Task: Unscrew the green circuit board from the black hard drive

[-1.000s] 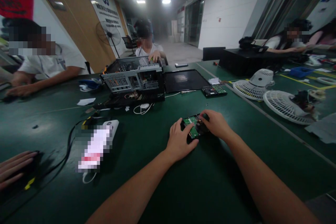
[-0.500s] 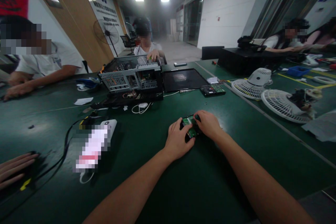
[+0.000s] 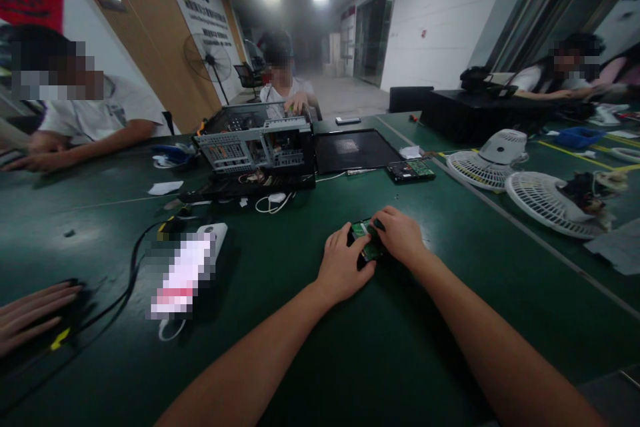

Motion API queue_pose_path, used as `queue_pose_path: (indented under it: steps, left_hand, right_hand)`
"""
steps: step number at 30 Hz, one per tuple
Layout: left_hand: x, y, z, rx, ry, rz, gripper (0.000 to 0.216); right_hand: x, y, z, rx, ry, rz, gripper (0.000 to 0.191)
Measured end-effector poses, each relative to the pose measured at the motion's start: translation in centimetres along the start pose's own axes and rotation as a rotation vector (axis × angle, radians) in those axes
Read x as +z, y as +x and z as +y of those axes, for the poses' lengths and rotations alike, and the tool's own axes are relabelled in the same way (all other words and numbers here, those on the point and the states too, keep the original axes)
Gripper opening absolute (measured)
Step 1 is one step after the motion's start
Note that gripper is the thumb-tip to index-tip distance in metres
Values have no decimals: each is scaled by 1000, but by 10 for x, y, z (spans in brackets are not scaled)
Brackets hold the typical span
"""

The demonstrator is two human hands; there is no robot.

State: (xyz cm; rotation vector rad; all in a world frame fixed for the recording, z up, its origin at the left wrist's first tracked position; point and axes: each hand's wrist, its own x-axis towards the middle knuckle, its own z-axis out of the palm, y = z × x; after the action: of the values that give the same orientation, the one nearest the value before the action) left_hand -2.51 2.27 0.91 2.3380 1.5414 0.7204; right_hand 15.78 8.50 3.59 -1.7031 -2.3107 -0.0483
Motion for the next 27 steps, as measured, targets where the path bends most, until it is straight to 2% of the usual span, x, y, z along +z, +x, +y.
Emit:
queue_pose_path:
  steps: [11, 20, 27]
  left_hand:
    - [-1, -1, 1, 2, 12, -16, 57]
    - [-2, 0, 0, 3, 2, -26, 58]
    - [-1, -1, -2, 3, 2, -25, 57]
  right_hand:
    - [-1, -2, 4, -16, 71, 26, 22]
    - [-10, -5, 3, -31, 73, -24, 21]
    - [-8, -5, 6, -35, 117, -27, 22]
